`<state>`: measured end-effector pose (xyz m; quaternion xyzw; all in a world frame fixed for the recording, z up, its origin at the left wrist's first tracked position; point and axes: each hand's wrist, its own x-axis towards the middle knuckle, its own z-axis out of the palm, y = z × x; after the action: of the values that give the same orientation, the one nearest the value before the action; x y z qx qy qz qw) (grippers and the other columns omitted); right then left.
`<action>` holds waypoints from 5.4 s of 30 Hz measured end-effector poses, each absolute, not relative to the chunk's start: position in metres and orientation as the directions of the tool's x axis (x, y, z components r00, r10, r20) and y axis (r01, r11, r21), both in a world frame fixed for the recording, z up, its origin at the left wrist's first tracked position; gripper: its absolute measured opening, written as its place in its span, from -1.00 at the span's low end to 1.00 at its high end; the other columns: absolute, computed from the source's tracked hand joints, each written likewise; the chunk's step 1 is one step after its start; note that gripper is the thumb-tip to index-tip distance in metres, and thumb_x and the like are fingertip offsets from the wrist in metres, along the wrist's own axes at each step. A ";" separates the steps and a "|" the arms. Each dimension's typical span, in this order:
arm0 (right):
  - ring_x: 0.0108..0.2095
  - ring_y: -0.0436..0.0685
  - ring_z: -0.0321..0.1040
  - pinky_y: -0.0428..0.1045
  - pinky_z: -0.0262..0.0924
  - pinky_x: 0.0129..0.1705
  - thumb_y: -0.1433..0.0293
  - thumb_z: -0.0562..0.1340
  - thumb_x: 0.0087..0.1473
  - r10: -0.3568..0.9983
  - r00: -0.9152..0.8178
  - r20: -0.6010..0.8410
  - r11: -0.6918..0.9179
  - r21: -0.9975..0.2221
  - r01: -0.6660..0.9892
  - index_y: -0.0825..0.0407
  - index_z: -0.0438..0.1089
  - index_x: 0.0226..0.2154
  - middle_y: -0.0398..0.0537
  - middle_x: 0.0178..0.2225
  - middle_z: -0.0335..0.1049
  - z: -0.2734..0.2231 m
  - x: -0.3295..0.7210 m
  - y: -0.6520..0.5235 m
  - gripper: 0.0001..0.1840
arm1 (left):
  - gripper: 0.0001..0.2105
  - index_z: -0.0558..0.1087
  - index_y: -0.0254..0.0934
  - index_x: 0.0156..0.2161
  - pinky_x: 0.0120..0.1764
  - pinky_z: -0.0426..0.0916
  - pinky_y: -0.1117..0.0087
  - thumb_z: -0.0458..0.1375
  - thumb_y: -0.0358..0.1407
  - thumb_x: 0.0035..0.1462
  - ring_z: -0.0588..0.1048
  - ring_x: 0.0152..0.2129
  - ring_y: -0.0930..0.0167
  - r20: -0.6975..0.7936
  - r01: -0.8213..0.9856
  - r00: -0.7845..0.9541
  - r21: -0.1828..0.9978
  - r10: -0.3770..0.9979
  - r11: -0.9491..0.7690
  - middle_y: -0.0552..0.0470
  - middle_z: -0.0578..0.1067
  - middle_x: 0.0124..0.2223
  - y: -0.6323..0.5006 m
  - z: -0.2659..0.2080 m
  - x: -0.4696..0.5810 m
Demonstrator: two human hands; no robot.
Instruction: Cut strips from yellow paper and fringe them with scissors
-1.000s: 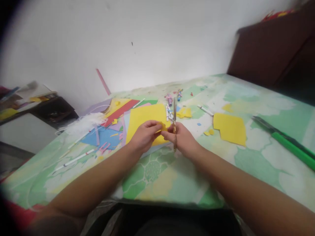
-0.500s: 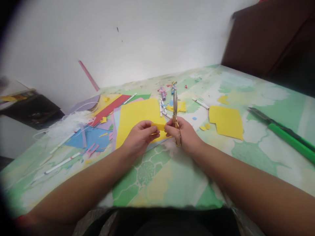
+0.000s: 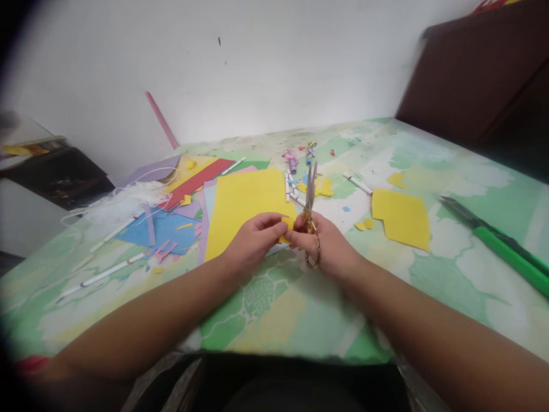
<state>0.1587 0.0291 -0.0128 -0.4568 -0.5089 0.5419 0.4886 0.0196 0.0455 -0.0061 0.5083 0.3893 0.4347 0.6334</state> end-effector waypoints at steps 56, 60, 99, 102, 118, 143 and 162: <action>-0.62 -0.02 0.04 -0.09 -0.08 -0.59 0.08 0.09 -0.06 0.963 -0.222 0.151 0.265 -0.408 0.874 -0.01 0.05 -0.65 -0.18 -0.66 0.12 -0.007 0.176 0.023 -0.61 | -0.91 0.43 -0.34 -0.51 -0.47 0.30 0.47 0.15 -0.35 -0.08 0.38 -0.63 0.57 -0.041 -0.176 0.277 0.980 0.960 0.093 0.09 0.43 -0.57 0.040 0.002 0.014; -0.63 -0.02 0.03 -0.10 -0.11 -0.60 0.07 0.12 -0.09 0.966 -0.213 0.147 0.255 -0.404 0.878 -0.01 0.04 -0.67 -0.19 -0.68 0.12 -0.006 0.177 0.024 -0.60 | -0.93 0.43 -0.33 -0.50 -0.48 0.31 0.48 0.15 -0.37 -0.08 0.39 -0.63 0.57 -0.037 -0.192 0.274 0.977 0.961 0.093 0.09 0.43 -0.57 0.040 0.002 0.014; -0.65 -0.03 0.01 -0.10 -0.10 -0.61 -0.03 0.14 -0.17 0.972 -0.173 0.158 0.224 -0.419 0.880 -0.01 0.06 -0.67 -0.21 -0.69 0.11 -0.011 0.180 0.029 -0.54 | -0.89 0.42 -0.35 -0.50 -0.41 0.38 0.43 0.17 -0.33 -0.05 0.41 -0.63 0.55 -0.082 -0.259 0.217 0.956 0.973 0.138 0.07 0.45 -0.56 0.041 0.007 0.015; -0.65 -0.03 0.02 -0.10 -0.11 -0.61 -0.05 0.14 -0.17 0.969 -0.189 0.160 0.240 -0.416 0.877 -0.01 0.06 -0.67 -0.20 -0.69 0.11 -0.012 0.181 0.030 -0.53 | -0.89 0.41 -0.34 -0.52 -0.43 0.38 0.44 0.18 -0.33 -0.05 0.42 -0.63 0.55 -0.093 -0.245 0.230 0.958 0.969 0.150 0.08 0.45 -0.56 0.040 0.006 0.016; -0.64 -0.01 0.06 -0.10 -0.09 -0.61 -0.08 0.11 -0.17 0.971 -0.197 0.134 0.236 -0.429 0.872 0.00 0.15 -0.65 -0.19 -0.67 0.14 -0.013 0.182 0.029 -0.52 | -0.90 0.42 -0.34 -0.52 -0.48 0.36 0.49 0.16 -0.36 -0.05 0.42 -0.64 0.57 -0.065 -0.257 0.218 0.959 0.974 0.121 0.10 0.45 -0.58 0.037 0.006 0.016; -0.66 -0.04 0.01 -0.12 -0.14 -0.62 -0.06 0.10 -0.13 0.961 -0.207 0.183 0.264 -0.389 0.883 0.00 0.03 -0.69 -0.21 -0.70 0.09 -0.013 0.182 0.029 -0.49 | -0.90 0.44 -0.34 -0.48 -0.47 0.39 0.49 0.19 -0.32 -0.08 0.44 -0.63 0.55 -0.057 -0.310 0.242 0.941 0.969 0.132 0.08 0.47 -0.55 0.037 0.003 0.016; -0.64 -0.01 0.02 -0.10 -0.13 -0.61 -0.07 0.07 -0.11 0.953 -0.261 0.156 0.303 -0.411 0.860 -0.02 0.01 -0.66 -0.21 -0.68 0.09 -0.011 0.181 0.028 -0.51 | -0.88 0.43 -0.34 -0.51 -0.48 0.40 0.50 0.16 -0.31 -0.05 0.44 -0.63 0.55 -0.005 -0.319 0.213 0.945 0.977 0.075 0.10 0.46 -0.57 0.035 0.001 0.017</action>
<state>0.1813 0.0281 -0.0111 -0.5774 -0.7846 0.1225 0.1895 0.0174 0.0346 0.0009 0.4502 0.3656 0.5099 0.6353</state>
